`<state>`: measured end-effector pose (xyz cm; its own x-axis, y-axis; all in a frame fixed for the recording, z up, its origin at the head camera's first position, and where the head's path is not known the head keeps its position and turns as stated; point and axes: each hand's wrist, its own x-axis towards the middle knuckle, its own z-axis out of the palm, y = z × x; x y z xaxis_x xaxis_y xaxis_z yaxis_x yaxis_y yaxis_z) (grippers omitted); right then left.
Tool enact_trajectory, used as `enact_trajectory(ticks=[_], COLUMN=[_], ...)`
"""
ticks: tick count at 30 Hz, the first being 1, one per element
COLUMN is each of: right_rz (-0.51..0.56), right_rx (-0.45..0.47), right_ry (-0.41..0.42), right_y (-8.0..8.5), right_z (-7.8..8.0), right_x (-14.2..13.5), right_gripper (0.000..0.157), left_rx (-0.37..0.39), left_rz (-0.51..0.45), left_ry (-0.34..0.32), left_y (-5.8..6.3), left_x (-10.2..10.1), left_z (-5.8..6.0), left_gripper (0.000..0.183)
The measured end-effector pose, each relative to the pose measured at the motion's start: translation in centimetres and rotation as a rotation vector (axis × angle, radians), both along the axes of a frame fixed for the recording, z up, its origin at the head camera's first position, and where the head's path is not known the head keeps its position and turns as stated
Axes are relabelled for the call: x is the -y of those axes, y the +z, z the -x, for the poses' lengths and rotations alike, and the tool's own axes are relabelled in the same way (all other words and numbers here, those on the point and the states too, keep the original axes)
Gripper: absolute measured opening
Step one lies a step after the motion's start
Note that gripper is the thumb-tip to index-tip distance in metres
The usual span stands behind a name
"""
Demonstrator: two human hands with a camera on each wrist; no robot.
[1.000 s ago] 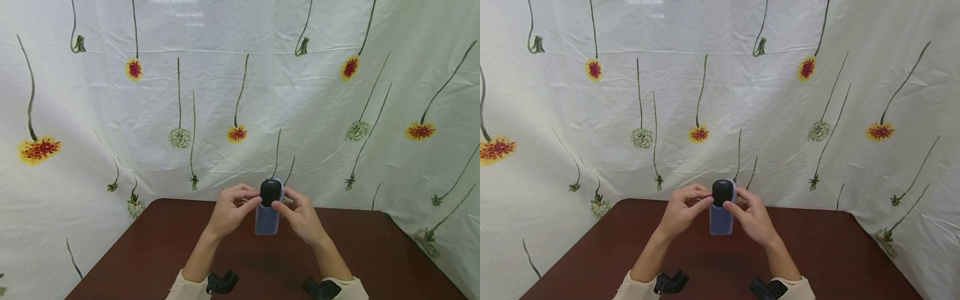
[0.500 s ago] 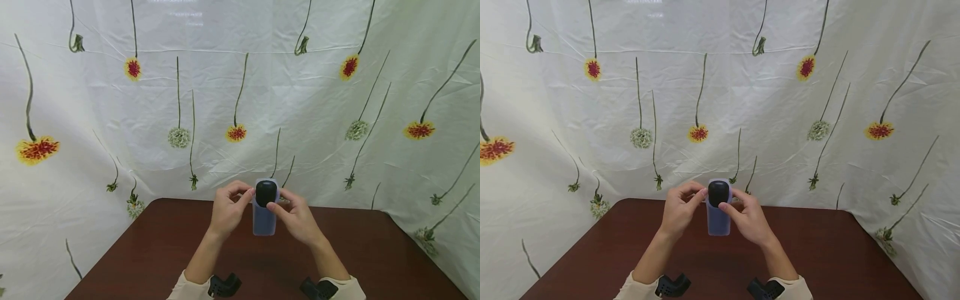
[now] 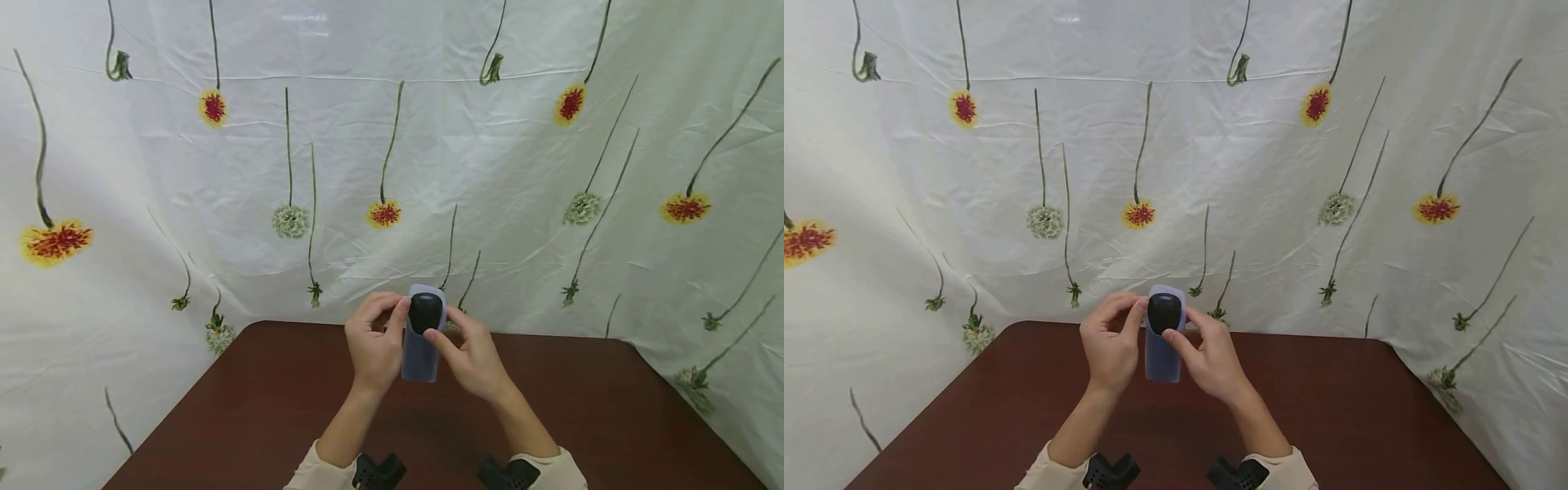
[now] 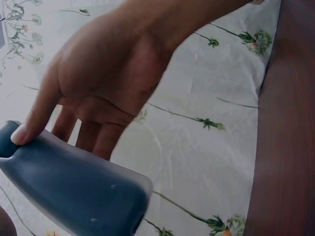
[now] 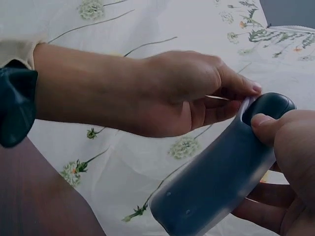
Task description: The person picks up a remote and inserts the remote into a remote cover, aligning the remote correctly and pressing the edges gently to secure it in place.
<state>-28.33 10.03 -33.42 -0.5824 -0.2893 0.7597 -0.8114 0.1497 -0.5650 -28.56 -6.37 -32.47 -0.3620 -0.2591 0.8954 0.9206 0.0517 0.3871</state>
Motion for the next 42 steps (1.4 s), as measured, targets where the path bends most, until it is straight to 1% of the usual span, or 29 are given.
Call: enact_trajectory(ticks=[4, 6, 8, 11, 13, 15, 17, 19, 21, 22, 24, 26, 28, 33, 35, 39, 42], right_rz=[0.031, 0.050, 0.077, 0.113, 0.128, 0.140, 0.150, 0.157, 0.160, 0.161, 0.160, 0.158, 0.154, 0.145, 0.146, 0.143, 0.128], right_rx=[0.030, 0.065, 0.109, 0.159, 0.180, 0.187, 0.186, 0.181, 0.178, 0.176, 0.173, 0.176, 0.178, 0.178, 0.179, 0.185, 0.183], right_ry=[-0.013, -0.010, 0.002, 0.007, 0.013, 0.026, 0.041, 0.055, 0.065, 0.067, 0.070, 0.074, 0.077, 0.095, 0.106, 0.114, 0.098], right_y=[0.3, 0.4, 0.4, 0.4, 0.5, 0.6, 0.7, 0.9, 1.0, 1.0, 1.1, 1.1, 1.1, 1.1, 1.1, 1.2, 1.4], right_z=[-0.4, -0.5, -0.6, -0.7, -0.7, -0.7, -0.6, -0.6, -0.6, -0.6, -0.6, -0.6, -0.6, -0.8, -0.8, -0.8, -0.9], right_x=[0.5, 0.7, 0.7, 0.5, 0.3, 0.2, 0.0, -0.1, -0.2, -0.3, -0.4, -0.5, -0.6, -0.9, -1.0, -1.1, -1.3], right_gripper=[0.035, 0.036, 0.036, 0.036, 0.036, 0.036, 0.035, 0.035, 0.034, 0.034, 0.035, 0.035, 0.035, 0.034, 0.034, 0.033, 0.033], left_rx=[-0.071, -0.098, -0.108, -0.108, -0.090, -0.071, -0.033, 0.014, 0.056, 0.074, 0.099, 0.119, 0.140, 0.223, 0.251, 0.295, 0.327], left_rz=[-0.004, -0.005, 0.003, 0.041, 0.077, 0.111, 0.136, 0.144, 0.140, 0.138, 0.130, 0.119, 0.112, 0.121, 0.129, 0.140, 0.157], left_ry=[0.078, 0.094, 0.086, 0.050, 0.022, -0.026, -0.104, -0.212, -0.300, -0.336, -0.386, -0.409, -0.417, -0.384, -0.385, -0.427, -0.460], left_y=[-0.2, -0.3, -0.5, -0.7, -0.8, -0.7, -0.6, -0.6, -0.5, -0.4, -0.3, -0.2, 0.0, 0.2, 0.3, 0.4, 0.4], left_x=[-0.3, -0.5, -0.8, -1.0, -0.9, -0.7, -0.4, -0.1, 0.1, 0.2, 0.3, 0.4, 0.5, 0.7, 0.8, 1.0, 1.2], left_z=[0.1, 0.2, 0.2, 0.2, 0.3, 0.3, 0.4, 0.4, 0.4, 0.3, 0.3, 0.2, 0.2, 0.1, 0.1, 0.2, 0.2], left_gripper=[0.007, 0.008, 0.011, 0.016, 0.020, 0.023, 0.026, 0.027, 0.029, 0.030, 0.031, 0.032, 0.033, 0.036, 0.038, 0.038, 0.040])
